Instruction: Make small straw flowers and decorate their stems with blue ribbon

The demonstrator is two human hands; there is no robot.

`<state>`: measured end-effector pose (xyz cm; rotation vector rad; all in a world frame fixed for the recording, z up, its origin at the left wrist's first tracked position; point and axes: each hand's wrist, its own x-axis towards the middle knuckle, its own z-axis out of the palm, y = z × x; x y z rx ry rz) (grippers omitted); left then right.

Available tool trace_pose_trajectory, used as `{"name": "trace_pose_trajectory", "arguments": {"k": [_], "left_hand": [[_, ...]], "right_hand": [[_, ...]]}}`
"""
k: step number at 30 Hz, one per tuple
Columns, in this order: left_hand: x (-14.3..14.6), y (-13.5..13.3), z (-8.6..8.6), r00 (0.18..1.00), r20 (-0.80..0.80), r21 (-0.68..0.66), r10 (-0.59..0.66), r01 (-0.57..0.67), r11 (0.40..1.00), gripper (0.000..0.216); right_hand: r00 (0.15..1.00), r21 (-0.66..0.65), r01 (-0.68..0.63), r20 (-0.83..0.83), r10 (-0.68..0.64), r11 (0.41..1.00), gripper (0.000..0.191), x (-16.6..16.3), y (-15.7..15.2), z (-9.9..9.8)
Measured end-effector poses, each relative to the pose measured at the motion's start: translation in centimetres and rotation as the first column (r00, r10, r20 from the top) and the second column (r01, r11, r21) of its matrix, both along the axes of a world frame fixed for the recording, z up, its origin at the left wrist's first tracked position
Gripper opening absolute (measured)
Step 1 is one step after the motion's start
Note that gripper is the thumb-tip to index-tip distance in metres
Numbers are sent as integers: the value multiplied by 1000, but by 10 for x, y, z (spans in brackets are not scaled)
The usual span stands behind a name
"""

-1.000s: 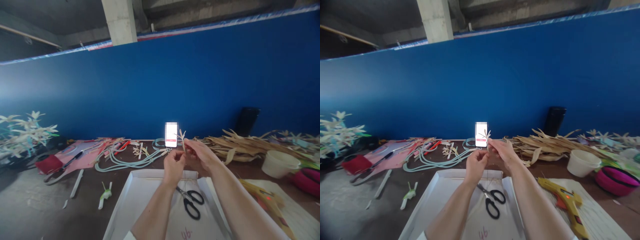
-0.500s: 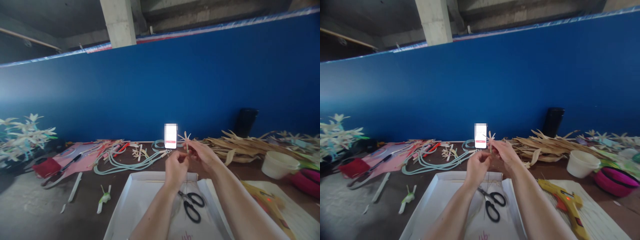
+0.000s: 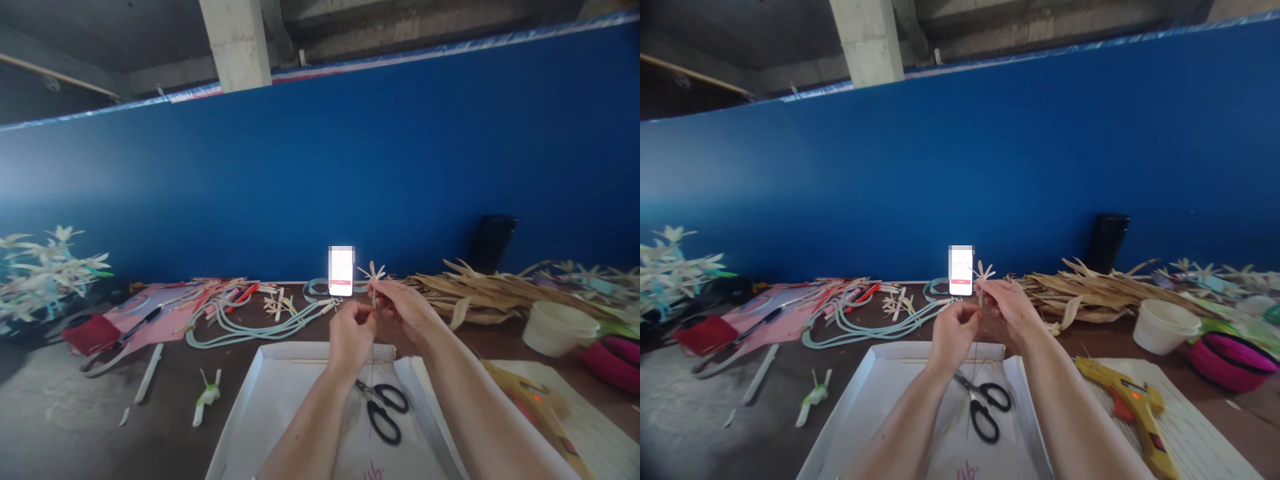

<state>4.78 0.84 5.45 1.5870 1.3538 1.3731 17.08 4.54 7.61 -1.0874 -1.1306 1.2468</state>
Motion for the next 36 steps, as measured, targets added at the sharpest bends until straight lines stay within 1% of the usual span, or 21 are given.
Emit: {"name": "trace_pose_trajectory", "arguments": {"k": [6,10,15,23,28,36], "left_hand": [[0,-1,1,1000,-2,2,4,-4,1000,16],[0,0,0,1000,4,-9,8,-8,1000,15],[0,-1,2,1000,0,-28,15,-15,1000,14],[-1,-1,1,1000,7,-13,7,-7,1000,14],[-1,-1,-1,1000,16,-18,8,-8,1000,14],[-1,1,-3,1000,18,-19,8,-8,1000,16]], "right_hand": [[1000,6,-11,0,11,1000,28,-2,-3,4],[999,43,-41,2,41,998,29,0,-1,0],[999,68,-45,17,44,997,30,1,1,-4],[999,41,-44,15,43,998,33,0,1,-3],[999,10,-42,6,42,999,31,1,1,-3],[998,29,-55,-4,56,998,33,1,2,-8]]}}
